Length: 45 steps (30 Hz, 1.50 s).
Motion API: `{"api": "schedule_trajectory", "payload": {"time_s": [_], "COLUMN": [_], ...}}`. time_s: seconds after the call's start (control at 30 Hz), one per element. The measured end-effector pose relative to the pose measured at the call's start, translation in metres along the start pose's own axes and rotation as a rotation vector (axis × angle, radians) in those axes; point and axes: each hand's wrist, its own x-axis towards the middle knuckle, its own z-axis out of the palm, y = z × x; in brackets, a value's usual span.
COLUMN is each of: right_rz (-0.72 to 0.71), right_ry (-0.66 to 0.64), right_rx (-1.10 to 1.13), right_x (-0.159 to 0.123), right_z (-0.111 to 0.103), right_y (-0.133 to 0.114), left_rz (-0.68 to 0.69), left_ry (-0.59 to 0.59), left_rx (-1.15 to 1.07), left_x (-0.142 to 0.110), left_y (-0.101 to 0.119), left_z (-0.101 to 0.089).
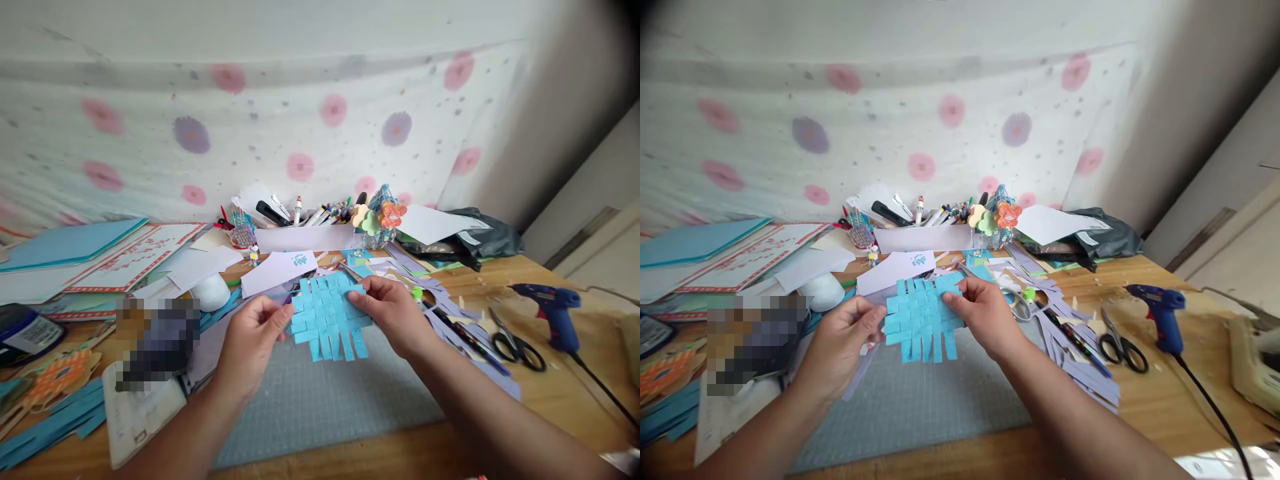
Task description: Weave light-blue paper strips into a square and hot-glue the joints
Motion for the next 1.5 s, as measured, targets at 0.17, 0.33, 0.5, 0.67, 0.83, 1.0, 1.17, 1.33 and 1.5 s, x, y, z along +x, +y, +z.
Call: {"api": "schedule_trajectory", "payload": {"time_s": [0.17, 0.33, 0.5, 0.67, 0.83, 1.0, 1.17, 1.33, 1.5], "right_rz": [-0.058, 0.006, 0.164, 0.165, 0.133, 0.122, 0.093, 0.067, 0.084], "right_ry": [-0.058, -0.062, -0.141, -0.117, -0.084, -0.039, 0.016, 0.069, 0.037], "right_rx": [-0.088, -0.056, 0.028, -0.004, -0.028, -0.049, -0.089, -0.086, -0.054], "right_x": [0.022, 0.018, 0.013, 0.012, 0.012, 0.015, 0.017, 0.019, 0.019], "right_z": [0.006, 0.01, 0.012, 0.01, 0.005, -0.001, -0.006, -0.012, -0.012], "right_y": [0.018, 0.036, 0.038, 0.035, 0.034, 0.034, 0.032, 0.03, 0.03], "left_rz": [-0.248, -0.259, -0.24, -0.237, -0.271, -0.165, -0.09, -0.004, 0.025], "left_ry": [-0.227, -0.222, -0.25, -0.318, -0.285, -0.244, -0.211, -0.087, 0.04], "left_rx": [-0.138, -0.185, -0.145, -0.099, 0.027, 0.21, 0.291, 0.27, 0.259], "left_x": [0.013, 0.013, 0.011, 0.012, 0.017, 0.022, 0.027, 0.03, 0.026], "left_y": [-0.011, -0.026, -0.031, -0.027, -0.022, -0.022, -0.017, -0.02, -0.024], "left_z": [0.015, 0.016, 0.01, 0.008, 0.005, -0.004, -0.008, -0.009, -0.008]}}
